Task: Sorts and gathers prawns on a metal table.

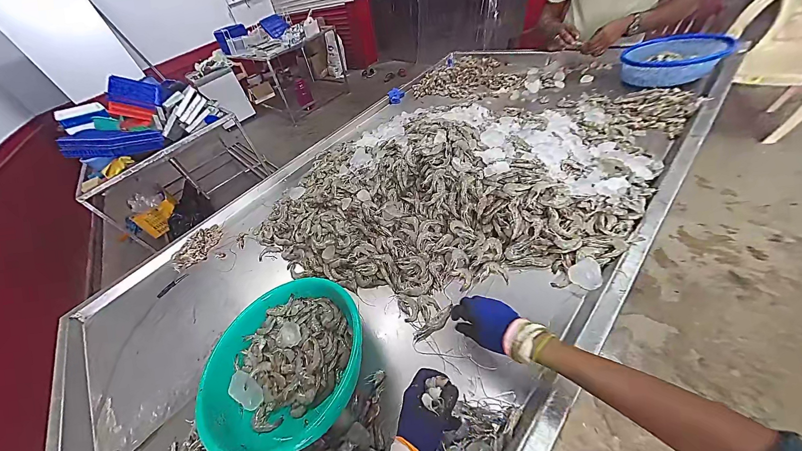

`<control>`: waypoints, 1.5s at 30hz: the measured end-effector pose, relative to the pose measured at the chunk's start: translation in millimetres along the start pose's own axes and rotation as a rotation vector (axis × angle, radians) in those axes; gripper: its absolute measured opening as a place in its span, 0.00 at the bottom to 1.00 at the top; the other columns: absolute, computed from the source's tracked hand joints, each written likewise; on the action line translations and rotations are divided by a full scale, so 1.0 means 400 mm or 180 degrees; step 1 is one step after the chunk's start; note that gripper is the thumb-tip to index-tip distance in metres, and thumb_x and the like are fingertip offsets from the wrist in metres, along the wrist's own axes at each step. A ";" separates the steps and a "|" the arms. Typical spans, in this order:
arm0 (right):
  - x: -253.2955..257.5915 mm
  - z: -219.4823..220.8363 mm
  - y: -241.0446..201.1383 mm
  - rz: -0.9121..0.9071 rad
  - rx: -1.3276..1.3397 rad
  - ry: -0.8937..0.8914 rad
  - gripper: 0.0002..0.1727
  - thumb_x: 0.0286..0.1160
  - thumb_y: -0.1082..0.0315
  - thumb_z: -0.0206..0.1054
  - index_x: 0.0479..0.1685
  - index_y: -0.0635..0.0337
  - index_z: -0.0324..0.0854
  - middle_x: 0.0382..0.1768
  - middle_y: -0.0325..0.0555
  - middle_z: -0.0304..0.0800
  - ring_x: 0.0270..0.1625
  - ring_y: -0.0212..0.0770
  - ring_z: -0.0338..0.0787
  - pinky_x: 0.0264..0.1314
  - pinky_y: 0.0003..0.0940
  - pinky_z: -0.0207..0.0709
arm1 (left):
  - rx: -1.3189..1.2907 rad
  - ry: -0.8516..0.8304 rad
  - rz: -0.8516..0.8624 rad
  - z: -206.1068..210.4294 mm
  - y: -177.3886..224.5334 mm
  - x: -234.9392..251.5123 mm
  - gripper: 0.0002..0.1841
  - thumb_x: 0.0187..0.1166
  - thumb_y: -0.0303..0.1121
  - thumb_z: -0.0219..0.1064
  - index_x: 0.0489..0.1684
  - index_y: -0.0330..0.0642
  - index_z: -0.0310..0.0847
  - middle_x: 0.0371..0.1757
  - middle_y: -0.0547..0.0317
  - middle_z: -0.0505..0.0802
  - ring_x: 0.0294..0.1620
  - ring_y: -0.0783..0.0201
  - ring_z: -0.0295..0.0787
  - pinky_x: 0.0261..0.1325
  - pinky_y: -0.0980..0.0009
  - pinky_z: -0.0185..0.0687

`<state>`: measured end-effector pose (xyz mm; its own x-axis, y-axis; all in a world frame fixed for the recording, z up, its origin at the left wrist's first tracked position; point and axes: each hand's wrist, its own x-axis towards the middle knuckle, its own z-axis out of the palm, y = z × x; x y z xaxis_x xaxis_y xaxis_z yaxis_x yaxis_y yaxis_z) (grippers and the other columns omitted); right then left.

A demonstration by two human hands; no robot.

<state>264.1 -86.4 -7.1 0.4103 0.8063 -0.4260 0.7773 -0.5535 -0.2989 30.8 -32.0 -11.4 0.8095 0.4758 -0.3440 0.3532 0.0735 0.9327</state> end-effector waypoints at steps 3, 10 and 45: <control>0.122 0.001 -0.112 0.0644 0.0201 0.0015 0.26 0.89 0.49 0.55 0.57 0.64 0.87 0.61 0.66 0.90 0.67 0.67 0.88 0.63 0.71 0.77 | -0.0172 0.0546 0.0227 0.031 -0.013 0.008 0.12 0.73 0.23 0.74 0.51 0.31 0.83 0.37 0.55 0.89 0.27 0.71 0.85 0.29 0.73 0.86; 0.157 0.110 -0.209 0.0515 -0.0046 -0.0010 0.20 0.79 0.77 0.62 0.70 0.68 0.79 0.69 0.70 0.83 0.71 0.72 0.83 0.69 0.68 0.76 | 0.0094 0.1421 0.0536 -0.009 -0.079 0.000 0.20 0.72 0.16 0.65 0.65 0.31 0.84 0.55 0.48 0.95 0.53 0.61 0.94 0.61 0.64 0.90; -0.072 0.130 -0.033 -0.0768 -0.0386 -0.0061 0.16 0.77 0.64 0.64 0.58 0.62 0.85 0.54 0.63 0.91 0.60 0.66 0.90 0.60 0.66 0.79 | 0.0717 0.0879 0.0148 0.039 -0.046 0.022 0.27 0.74 0.19 0.68 0.77 0.39 0.80 0.71 0.47 0.90 0.72 0.57 0.87 0.81 0.60 0.75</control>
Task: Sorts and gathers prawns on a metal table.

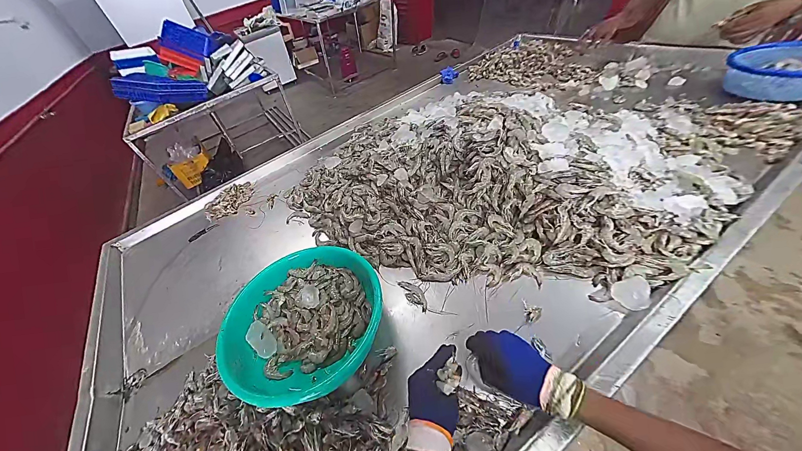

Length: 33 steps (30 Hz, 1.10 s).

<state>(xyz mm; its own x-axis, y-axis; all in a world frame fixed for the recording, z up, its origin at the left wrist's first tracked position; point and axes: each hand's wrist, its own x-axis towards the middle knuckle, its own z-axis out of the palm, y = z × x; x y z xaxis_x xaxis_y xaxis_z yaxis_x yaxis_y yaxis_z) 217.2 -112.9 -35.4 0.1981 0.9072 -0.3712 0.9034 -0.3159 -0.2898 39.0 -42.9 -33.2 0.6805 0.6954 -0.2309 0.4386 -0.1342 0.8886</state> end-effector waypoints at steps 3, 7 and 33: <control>-0.053 -0.008 -0.074 -0.0095 -0.0073 0.0140 0.15 0.77 0.66 0.64 0.56 0.65 0.86 0.54 0.65 0.90 0.61 0.67 0.89 0.62 0.64 0.78 | 0.0329 -0.0519 -0.0432 0.022 0.048 0.025 0.26 0.74 0.21 0.69 0.75 0.37 0.80 0.67 0.42 0.90 0.70 0.51 0.87 0.78 0.53 0.76; -0.063 -0.025 -0.074 0.0155 -0.0020 0.0122 0.13 0.80 0.68 0.63 0.54 0.66 0.85 0.53 0.64 0.91 0.62 0.67 0.88 0.63 0.64 0.76 | 0.0616 -0.0849 -0.0603 0.021 0.083 0.023 0.22 0.75 0.21 0.68 0.70 0.33 0.80 0.63 0.37 0.90 0.67 0.47 0.87 0.75 0.50 0.77; 0.249 0.012 0.007 0.0139 -0.0522 0.0020 0.19 0.74 0.77 0.66 0.65 0.64 0.84 0.65 0.69 0.84 0.69 0.72 0.82 0.71 0.71 0.72 | -0.0682 0.0637 0.0384 -0.063 -0.079 -0.026 0.29 0.63 0.16 0.72 0.71 0.24 0.79 0.68 0.39 0.89 0.67 0.62 0.88 0.76 0.67 0.77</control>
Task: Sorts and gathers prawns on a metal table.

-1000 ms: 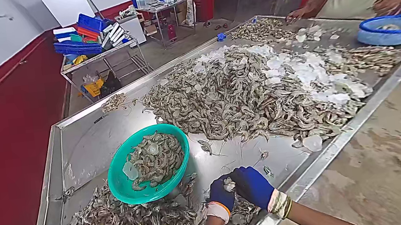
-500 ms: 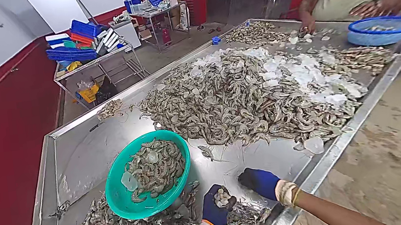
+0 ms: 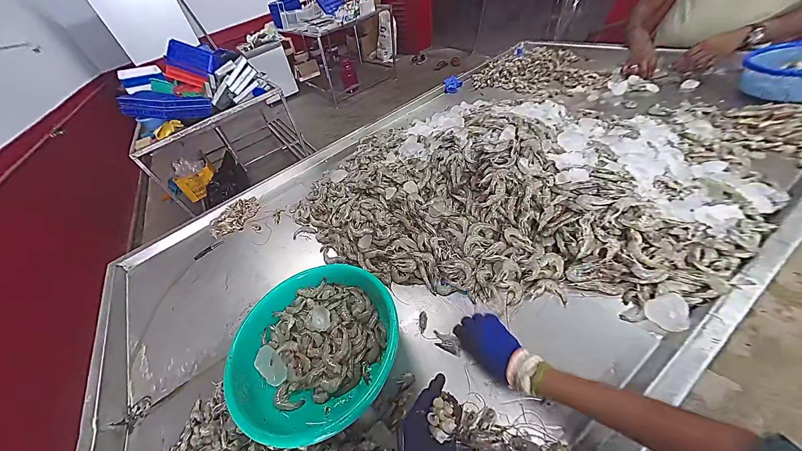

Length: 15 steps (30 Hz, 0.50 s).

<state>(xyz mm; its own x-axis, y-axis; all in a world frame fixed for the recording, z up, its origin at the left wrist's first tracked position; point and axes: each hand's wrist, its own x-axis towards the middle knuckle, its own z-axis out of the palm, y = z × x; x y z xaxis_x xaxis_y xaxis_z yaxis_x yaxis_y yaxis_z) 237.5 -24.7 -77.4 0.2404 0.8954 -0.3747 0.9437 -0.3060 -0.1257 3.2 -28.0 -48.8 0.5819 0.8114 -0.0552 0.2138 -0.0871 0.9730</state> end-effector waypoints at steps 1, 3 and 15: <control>-0.062 0.014 -0.013 0.0218 0.0210 -0.0049 0.19 0.76 0.74 0.64 0.66 0.63 0.83 0.66 0.68 0.85 0.70 0.71 0.82 0.71 0.70 0.72 | 0.0075 -0.0070 -0.0007 0.015 0.008 0.007 0.33 0.62 0.16 0.72 0.75 0.25 0.76 0.73 0.38 0.86 0.71 0.58 0.86 0.77 0.65 0.76; -0.185 0.004 -0.053 0.0477 0.0840 -0.0186 0.18 0.82 0.68 0.61 0.66 0.60 0.84 0.65 0.64 0.87 0.70 0.67 0.84 0.71 0.67 0.75 | 0.0260 -0.0373 -0.0042 0.052 0.014 0.021 0.37 0.62 0.14 0.71 0.81 0.28 0.71 0.82 0.35 0.77 0.81 0.50 0.78 0.83 0.60 0.72; -0.344 0.052 -0.059 0.0779 0.0409 0.0428 0.11 0.72 0.78 0.65 0.48 0.67 0.90 0.54 0.62 0.92 0.64 0.64 0.87 0.75 0.61 0.70 | 0.1229 -0.1733 -0.1201 0.158 0.083 0.012 0.28 0.69 0.21 0.73 0.73 0.32 0.78 0.65 0.37 0.89 0.68 0.48 0.86 0.75 0.51 0.77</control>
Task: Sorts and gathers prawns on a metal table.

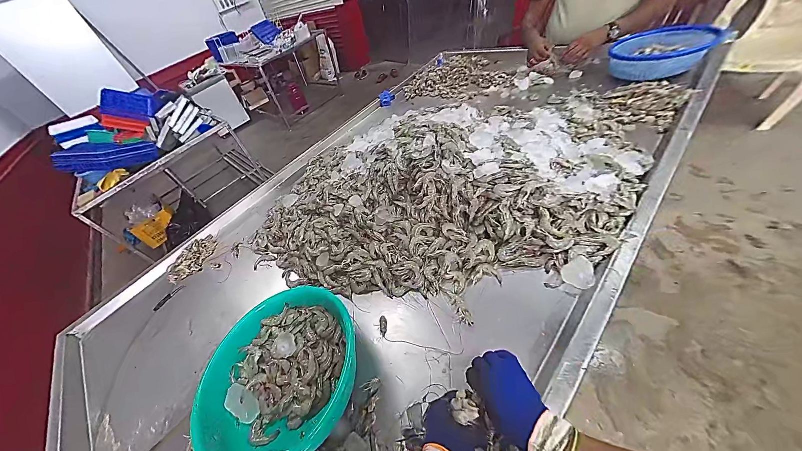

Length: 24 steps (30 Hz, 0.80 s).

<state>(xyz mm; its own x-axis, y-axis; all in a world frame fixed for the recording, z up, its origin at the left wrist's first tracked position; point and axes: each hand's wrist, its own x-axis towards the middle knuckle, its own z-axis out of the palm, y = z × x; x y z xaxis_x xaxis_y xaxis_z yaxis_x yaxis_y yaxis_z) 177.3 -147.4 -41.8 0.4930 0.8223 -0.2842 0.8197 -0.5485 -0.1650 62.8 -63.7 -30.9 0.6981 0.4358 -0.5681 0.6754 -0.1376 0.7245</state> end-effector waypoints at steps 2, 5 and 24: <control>0.018 -0.029 0.046 0.0126 0.0227 -0.0281 0.12 0.72 0.74 0.65 0.49 0.63 0.91 0.54 0.61 0.92 0.65 0.64 0.87 0.71 0.63 0.73 | -0.0224 -0.0050 -0.0057 -0.010 0.002 -0.021 0.26 0.73 0.22 0.72 0.73 0.28 0.76 0.65 0.35 0.88 0.68 0.49 0.85 0.76 0.54 0.76; 0.052 -0.070 0.146 0.0224 0.1198 -0.0330 0.11 0.80 0.72 0.62 0.50 0.64 0.90 0.57 0.65 0.90 0.66 0.66 0.86 0.69 0.66 0.75 | -0.0765 0.0140 -0.0128 -0.035 -0.023 -0.039 0.23 0.78 0.22 0.69 0.72 0.25 0.74 0.65 0.35 0.87 0.67 0.52 0.85 0.75 0.58 0.77; 0.093 -0.008 0.155 0.1544 0.0923 -0.0231 0.33 0.83 0.45 0.64 0.78 0.60 0.75 0.72 0.71 0.80 0.70 0.72 0.85 0.67 0.71 0.78 | -0.1859 0.0380 0.1722 -0.078 -0.079 -0.021 0.17 0.69 0.15 0.68 0.58 0.24 0.80 0.51 0.55 0.96 0.53 0.74 0.91 0.65 0.75 0.84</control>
<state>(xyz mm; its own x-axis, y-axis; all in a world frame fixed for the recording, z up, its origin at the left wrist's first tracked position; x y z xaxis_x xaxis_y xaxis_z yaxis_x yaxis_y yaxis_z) 247.3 -150.1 -59.7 0.7634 0.4589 -0.4545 0.3858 -0.8883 -0.2490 28.2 -35.2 -36.6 0.8406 0.5385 -0.0582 -0.0055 0.1160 0.9932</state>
